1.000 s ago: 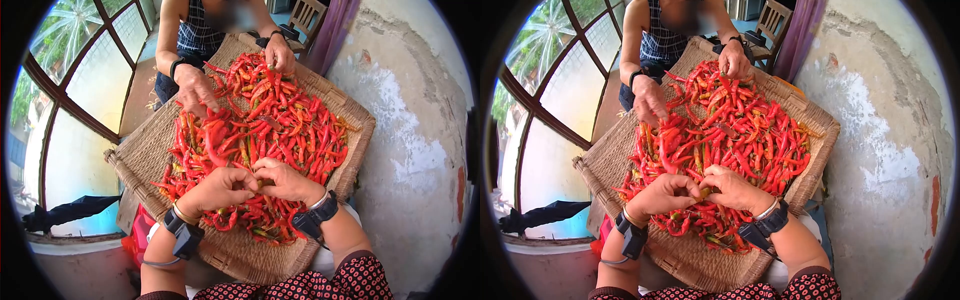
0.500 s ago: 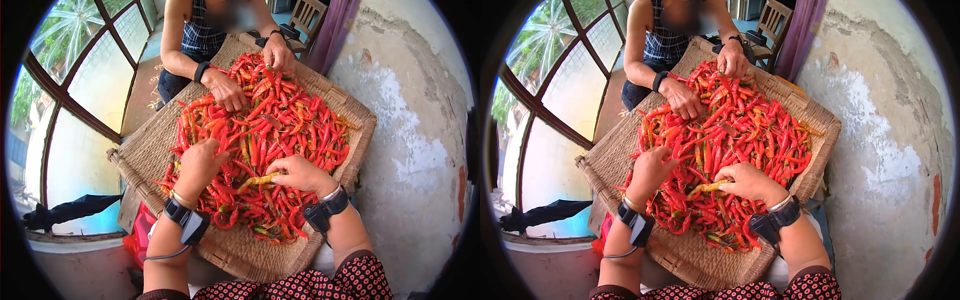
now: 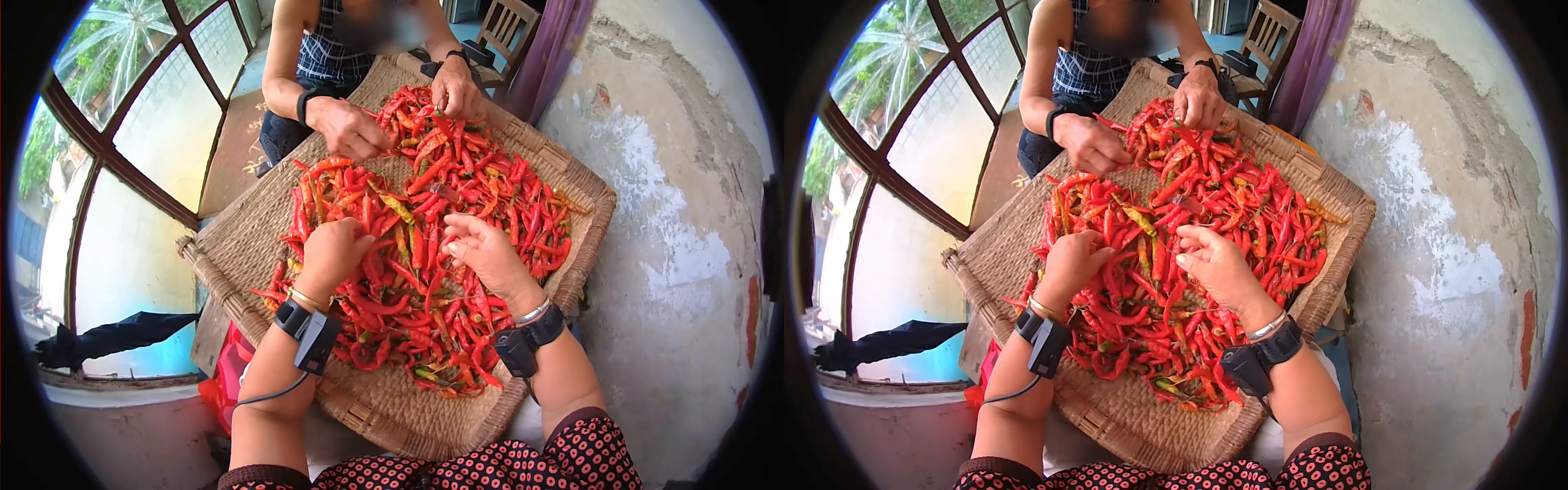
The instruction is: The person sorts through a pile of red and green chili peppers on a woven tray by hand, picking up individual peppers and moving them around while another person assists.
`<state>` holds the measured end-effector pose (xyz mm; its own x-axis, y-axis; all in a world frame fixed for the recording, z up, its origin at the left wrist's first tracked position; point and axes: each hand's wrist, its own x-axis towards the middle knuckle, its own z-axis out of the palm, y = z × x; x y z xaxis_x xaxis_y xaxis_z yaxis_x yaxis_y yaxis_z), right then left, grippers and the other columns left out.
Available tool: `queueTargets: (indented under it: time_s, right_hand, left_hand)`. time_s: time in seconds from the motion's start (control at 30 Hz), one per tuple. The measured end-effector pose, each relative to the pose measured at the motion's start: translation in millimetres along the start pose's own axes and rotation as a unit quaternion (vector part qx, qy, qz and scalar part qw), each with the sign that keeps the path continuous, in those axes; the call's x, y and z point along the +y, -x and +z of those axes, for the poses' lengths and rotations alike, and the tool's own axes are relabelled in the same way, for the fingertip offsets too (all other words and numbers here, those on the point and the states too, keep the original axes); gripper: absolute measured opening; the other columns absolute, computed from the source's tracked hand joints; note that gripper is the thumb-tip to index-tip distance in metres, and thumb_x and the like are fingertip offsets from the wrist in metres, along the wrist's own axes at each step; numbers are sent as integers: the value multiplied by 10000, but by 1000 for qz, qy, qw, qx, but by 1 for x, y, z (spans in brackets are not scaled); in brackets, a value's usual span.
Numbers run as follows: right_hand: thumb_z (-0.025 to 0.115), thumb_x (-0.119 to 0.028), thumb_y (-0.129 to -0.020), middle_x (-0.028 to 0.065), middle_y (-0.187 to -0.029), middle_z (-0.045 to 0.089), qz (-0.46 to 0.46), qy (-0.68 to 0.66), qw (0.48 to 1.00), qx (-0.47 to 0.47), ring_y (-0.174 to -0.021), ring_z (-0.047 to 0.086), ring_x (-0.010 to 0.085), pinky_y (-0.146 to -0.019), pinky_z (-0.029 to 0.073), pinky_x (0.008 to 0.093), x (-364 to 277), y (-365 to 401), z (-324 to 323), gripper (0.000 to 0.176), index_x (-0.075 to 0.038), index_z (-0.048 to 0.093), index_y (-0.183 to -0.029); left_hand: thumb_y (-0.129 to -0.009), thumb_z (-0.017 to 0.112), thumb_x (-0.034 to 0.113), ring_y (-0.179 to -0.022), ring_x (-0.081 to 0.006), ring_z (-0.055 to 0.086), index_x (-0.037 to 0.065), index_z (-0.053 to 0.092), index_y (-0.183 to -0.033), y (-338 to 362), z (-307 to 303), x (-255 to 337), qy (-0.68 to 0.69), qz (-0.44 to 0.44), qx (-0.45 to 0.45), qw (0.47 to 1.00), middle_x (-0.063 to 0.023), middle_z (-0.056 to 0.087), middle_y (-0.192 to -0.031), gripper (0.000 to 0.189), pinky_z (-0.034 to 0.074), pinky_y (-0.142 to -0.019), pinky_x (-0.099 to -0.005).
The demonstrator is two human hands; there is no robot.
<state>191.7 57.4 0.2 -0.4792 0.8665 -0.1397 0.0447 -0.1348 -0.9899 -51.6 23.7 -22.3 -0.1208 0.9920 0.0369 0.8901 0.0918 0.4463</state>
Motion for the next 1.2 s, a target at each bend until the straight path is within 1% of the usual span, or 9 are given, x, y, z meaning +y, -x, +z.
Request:
queueTargets:
  time_s: [0.3, 0.57, 0.7, 0.77, 0.87, 1.0, 1.07, 1.17, 1.2]
  right_hand:
    - [556, -73, -838, 17, -927, 567, 18, 120, 991, -62, -811, 563, 68, -699, 465, 204, 3, 2, 4, 306, 18, 518, -1128]
    - [546, -54, -835, -10, -829, 556, 12, 170, 984, -50, -771, 544, 53, -691, 460, 203, 3, 5, 8, 277, 20, 536, -1102]
    - [603, -105, -810, 25, -848, 585, -1, 64, 998, -26, -761, 551, 81, -691, 469, 234, 2, 6, 10, 308, -5, 558, -1097]
    - [609, -99, -808, 2, -781, 570, 19, 17, 993, -112, -690, 542, 64, -639, 465, 220, -9, 11, 11, 228, -12, 583, -1018]
    - [612, -107, -807, -16, -726, 562, 35, 84, 990, -108, -610, 524, 49, -565, 450, 208, -15, 14, 12, 149, -21, 596, -928]
    - [598, -122, -817, -17, -680, 550, 75, 126, 988, -57, -545, 492, 33, -489, 416, 189, -21, 10, -2, 90, -44, 605, -860]
    - [584, -141, -830, -11, -694, 555, 77, 147, 984, -70, -529, 489, 39, -482, 413, 189, -22, 8, -9, 118, -29, 593, -864]
    - [561, -145, -846, 64, -878, 586, -69, -103, 992, 2, -722, 572, 98, -617, 463, 206, -19, 3, -5, 471, 21, 382, -1249]
    - [561, -145, -846, 64, -878, 586, -69, -103, 992, 2, -722, 572, 98, -617, 463, 206, -19, 2, -2, 471, 21, 382, -1249]
  left_hand:
    - [-713, 633, 255, -732, -303, 598, 73, 634, -803, 4, -1, 7, 6, 38, -34, 999, -125, 607, -755, 203, 481, -637, -406]
    - [-698, 609, 182, -686, -295, 585, 54, 595, -752, 18, -4, 29, -3, 173, -5, 985, -115, 569, -748, 140, 481, -597, -395]
    - [-714, 610, 151, -647, -287, 588, 50, 562, -746, 33, -6, 43, 57, 214, -6, 975, -113, 568, -701, 116, 477, -568, -380]
    - [-713, 641, 146, -648, -275, 596, 57, 560, -769, 41, -7, 50, 73, 227, -39, 970, -111, 579, -671, 133, 475, -580, -367]
    - [-714, 657, 176, -656, -278, 595, 60, 576, -800, 39, -9, 51, 98, 281, -82, 951, -106, 578, -668, 166, 474, -586, -366]
    - [-733, 655, 191, -702, -278, 599, 64, 601, -885, 19, -12, 37, 58, 182, 35, 981, -103, 600, -830, 205, 481, -603, -360]
    - [-748, 610, 135, -710, -276, 603, 62, 599, -925, 10, -7, 26, 5, 194, 62, 979, -97, 595, -923, 192, 490, -608, -360]
    - [-739, 528, 66, -702, -270, 609, 68, 594, -966, 7, 9, 16, -23, 265, 17, 964, -83, 593, -937, 236, 500, -588, -353]
    - [-739, 528, 66, -702, -270, 609, 68, 594, -966, 10, 11, 19, -23, 265, 17, 964, -83, 593, -937, 236, 500, -588, -353]
